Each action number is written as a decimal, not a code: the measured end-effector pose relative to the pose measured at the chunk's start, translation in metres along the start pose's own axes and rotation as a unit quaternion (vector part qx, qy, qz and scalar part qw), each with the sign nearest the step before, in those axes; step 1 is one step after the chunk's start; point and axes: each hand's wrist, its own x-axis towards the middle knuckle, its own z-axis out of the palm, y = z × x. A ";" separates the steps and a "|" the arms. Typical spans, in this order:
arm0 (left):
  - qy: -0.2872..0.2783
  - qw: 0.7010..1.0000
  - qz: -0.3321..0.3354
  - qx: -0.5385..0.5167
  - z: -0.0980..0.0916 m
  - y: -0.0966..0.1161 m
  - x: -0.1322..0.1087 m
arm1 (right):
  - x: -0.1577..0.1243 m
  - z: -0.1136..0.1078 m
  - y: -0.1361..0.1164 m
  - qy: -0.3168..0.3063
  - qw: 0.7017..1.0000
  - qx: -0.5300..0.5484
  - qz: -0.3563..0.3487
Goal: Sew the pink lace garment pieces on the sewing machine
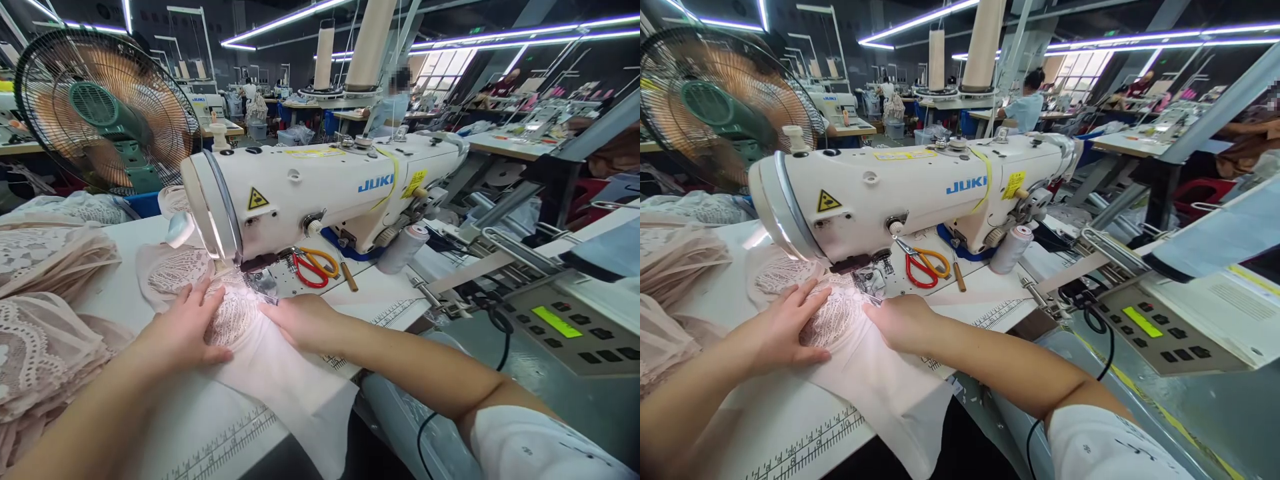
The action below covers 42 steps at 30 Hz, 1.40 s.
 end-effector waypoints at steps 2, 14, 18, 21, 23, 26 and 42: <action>-0.005 1.000 -0.006 0.001 -0.002 -0.002 0.002 | 0.002 -0.001 0.000 -0.003 1.000 0.001 0.002; 0.033 0.999 -0.018 0.002 0.004 -0.018 0.014 | 0.005 -0.020 -0.009 -0.084 0.996 -0.022 0.035; 0.059 0.998 -0.030 -0.015 0.008 -0.030 0.020 | 0.012 -0.022 -0.016 -0.112 0.991 -0.041 0.063; 0.063 0.996 -0.043 -0.038 0.008 -0.036 0.023 | 0.015 -0.020 -0.018 -0.092 0.992 -0.043 0.070; 0.062 0.996 -0.046 -0.048 0.006 -0.038 0.024 | 0.015 -0.020 -0.018 -0.094 0.992 -0.044 0.071; 0.067 0.994 -0.053 -0.061 0.004 -0.039 0.024 | 0.014 -0.021 -0.018 -0.099 0.992 -0.041 0.070; 0.180 0.980 -0.089 -0.020 -0.005 -0.039 0.025 | 0.000 -0.021 -0.011 -0.065 0.996 -0.028 0.048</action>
